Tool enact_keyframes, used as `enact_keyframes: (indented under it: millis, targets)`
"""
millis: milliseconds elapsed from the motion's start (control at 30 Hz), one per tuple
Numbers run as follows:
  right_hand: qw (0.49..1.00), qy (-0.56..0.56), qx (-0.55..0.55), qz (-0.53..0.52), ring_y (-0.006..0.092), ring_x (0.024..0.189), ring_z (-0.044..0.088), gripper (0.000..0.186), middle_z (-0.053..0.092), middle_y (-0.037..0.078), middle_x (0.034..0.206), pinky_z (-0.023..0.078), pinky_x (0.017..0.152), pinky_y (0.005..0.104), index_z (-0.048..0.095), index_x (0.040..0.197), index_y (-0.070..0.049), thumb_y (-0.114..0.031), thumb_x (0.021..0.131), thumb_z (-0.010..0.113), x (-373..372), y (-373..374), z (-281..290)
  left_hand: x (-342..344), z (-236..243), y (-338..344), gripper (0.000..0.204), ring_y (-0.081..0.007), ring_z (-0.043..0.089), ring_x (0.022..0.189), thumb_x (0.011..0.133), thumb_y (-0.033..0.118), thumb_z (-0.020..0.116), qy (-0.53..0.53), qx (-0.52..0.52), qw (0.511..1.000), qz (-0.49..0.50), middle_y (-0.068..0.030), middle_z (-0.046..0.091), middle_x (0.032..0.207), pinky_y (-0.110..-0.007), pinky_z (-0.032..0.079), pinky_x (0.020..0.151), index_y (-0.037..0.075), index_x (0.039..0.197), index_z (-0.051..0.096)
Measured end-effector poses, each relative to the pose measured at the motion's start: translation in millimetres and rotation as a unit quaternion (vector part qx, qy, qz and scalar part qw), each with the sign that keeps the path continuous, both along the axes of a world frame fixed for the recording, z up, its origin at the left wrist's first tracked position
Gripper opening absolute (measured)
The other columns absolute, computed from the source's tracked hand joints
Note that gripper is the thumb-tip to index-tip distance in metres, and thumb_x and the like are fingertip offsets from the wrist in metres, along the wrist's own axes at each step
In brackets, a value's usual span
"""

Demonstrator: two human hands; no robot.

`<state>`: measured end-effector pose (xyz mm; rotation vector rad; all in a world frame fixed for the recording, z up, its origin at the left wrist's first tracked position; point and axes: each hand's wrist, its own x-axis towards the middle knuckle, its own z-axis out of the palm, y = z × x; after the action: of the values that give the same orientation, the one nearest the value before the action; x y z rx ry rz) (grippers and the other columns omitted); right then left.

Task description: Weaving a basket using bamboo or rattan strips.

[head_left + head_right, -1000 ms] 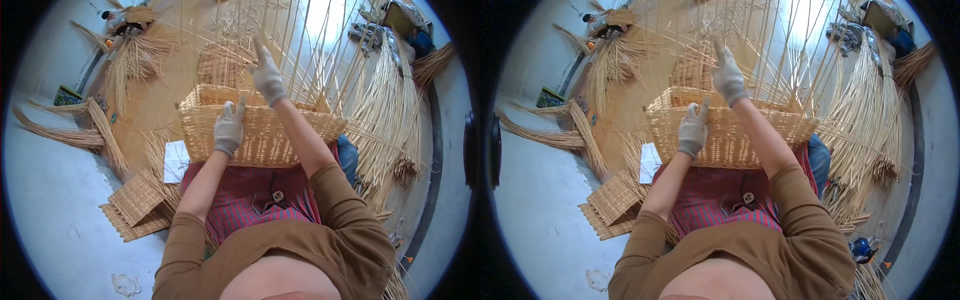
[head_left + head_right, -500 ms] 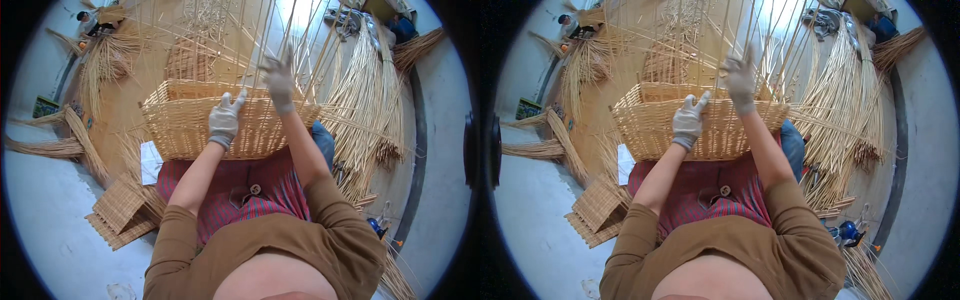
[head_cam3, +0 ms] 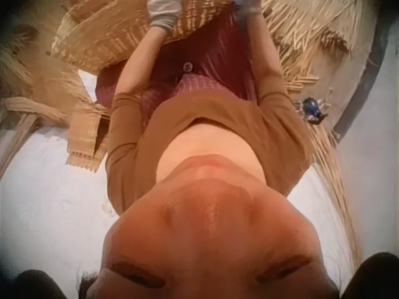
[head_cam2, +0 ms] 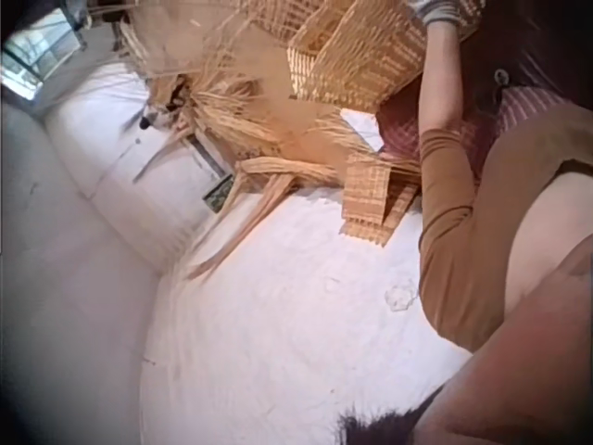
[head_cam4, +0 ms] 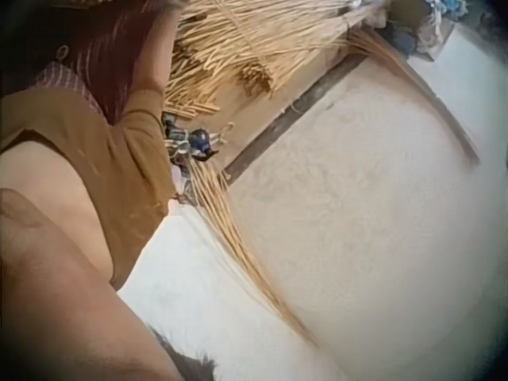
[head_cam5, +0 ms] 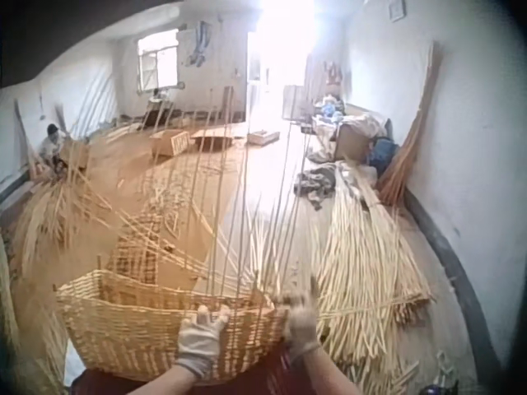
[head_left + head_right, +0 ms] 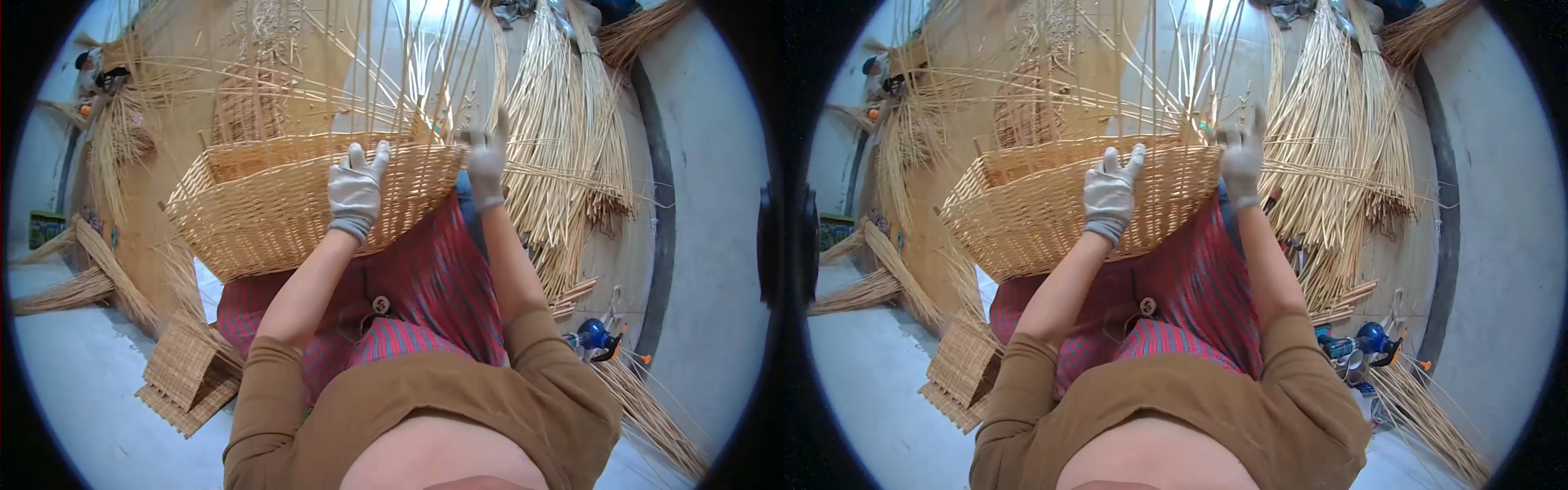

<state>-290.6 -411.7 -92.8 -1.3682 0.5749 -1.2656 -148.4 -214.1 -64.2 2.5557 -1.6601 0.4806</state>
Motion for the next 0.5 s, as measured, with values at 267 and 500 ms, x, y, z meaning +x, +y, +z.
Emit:
enact_keyframes:
  millis: [267, 500]
  targets:
    - [0.815, 0.532, -0.151, -0.175, 0.0366, 0.092, 0.070, 0.087, 0.072, 0.018, 0.100, 0.053, 0.088, 0.0456, 0.034, 0.162, -0.015, -0.013, 0.087, 0.080, -47, -47, 4, -76, -18, -98, 0.068, -0.0331, 0.071, 0.079, 0.095, 0.013, 0.060, 0.146, 0.079, 0.986, 0.022, -0.0198, 0.054, 0.122, -0.047, 0.058, 0.070, 0.036, 0.157, 0.042]
    - [0.964, 0.211, -0.044, -0.154, 0.0274, 0.099, 0.070, 0.054, 0.072, 0.014, 0.107, 0.055, 0.089, 0.0377, 0.056, 0.142, -0.006, -0.007, 0.092, 0.076, -85, -1, -18, -68, 2, -79, 0.067, -0.0309, 0.074, 0.089, 0.094, 0.013, 0.069, 0.255, 0.022, 0.967, -0.011, -0.0204, 0.047, 0.150, -0.043, 0.061, 0.077, 0.038, 0.153, 0.049]
